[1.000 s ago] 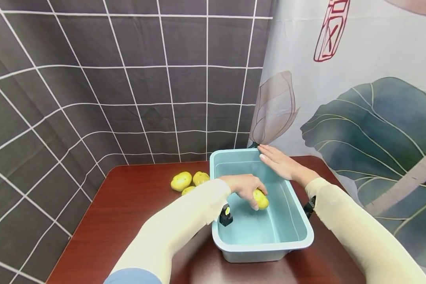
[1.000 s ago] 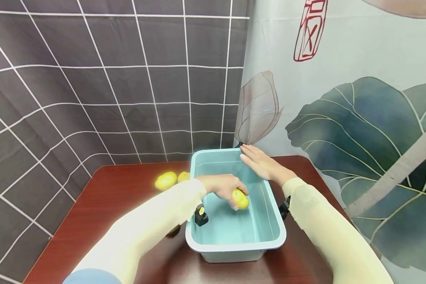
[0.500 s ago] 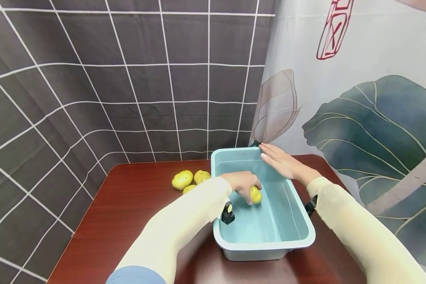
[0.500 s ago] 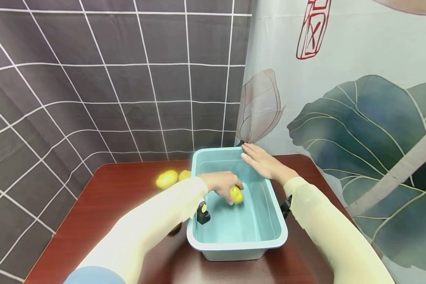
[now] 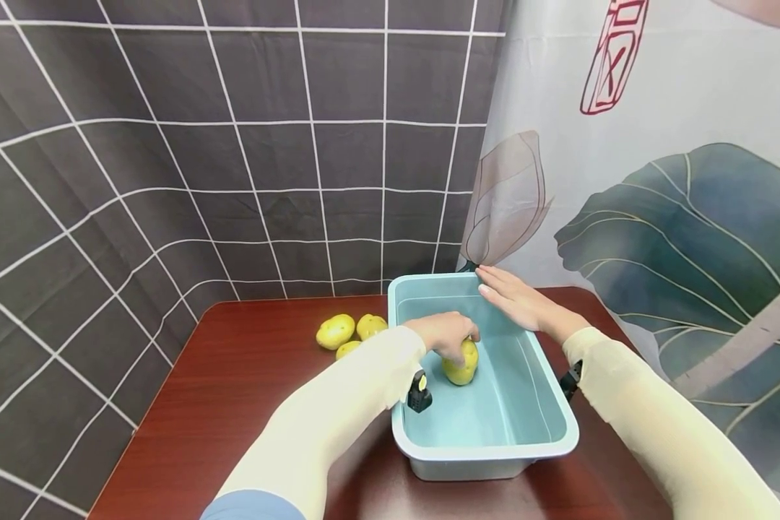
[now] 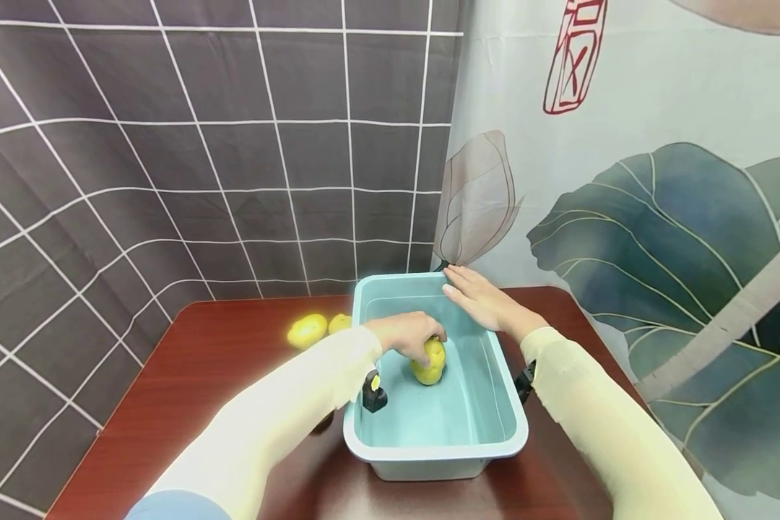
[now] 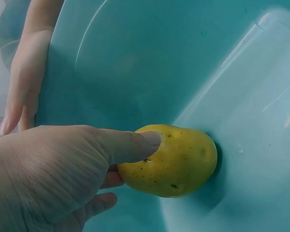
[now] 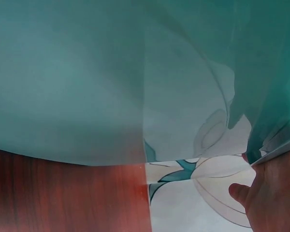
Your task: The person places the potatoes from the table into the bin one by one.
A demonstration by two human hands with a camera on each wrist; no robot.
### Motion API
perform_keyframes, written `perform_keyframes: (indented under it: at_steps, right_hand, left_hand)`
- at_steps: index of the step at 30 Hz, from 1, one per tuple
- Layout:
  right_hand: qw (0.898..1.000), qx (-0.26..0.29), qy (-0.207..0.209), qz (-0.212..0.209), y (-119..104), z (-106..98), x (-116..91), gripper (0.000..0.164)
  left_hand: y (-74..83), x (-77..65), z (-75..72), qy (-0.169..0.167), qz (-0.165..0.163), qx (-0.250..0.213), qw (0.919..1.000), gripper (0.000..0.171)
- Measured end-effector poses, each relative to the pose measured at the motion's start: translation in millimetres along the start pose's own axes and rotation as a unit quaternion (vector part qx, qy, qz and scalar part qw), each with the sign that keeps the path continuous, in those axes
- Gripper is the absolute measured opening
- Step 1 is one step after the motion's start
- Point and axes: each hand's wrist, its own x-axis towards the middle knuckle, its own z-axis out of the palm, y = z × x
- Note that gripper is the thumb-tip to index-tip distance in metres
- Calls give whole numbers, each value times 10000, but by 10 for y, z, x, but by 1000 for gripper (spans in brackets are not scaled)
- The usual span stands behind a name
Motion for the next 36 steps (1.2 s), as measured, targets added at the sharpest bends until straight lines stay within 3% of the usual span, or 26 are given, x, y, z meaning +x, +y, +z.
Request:
perform_keyframes:
  at_steps: [9, 15, 30, 36]
  right_hand:
    - [10000, -32, -29, 34, -18, -10, -17, 64]
    - [10000, -84, 9, 33, -16, -11, -25, 64]
    - [9999, -66, 120, -15, -9, 19, -41, 63]
    - [10000, -76, 17, 8, -37, -18, -2, 63]
  left_hand:
    - [-6, -10, -17, 287, 94, -164, 9994, 53]
    - [-14, -7, -37, 141, 370, -231, 9989, 56]
    - [-34, 11, -1, 137, 403, -401, 9983, 58]
    - [-70, -8, -49, 72, 403, -530, 9978, 57]
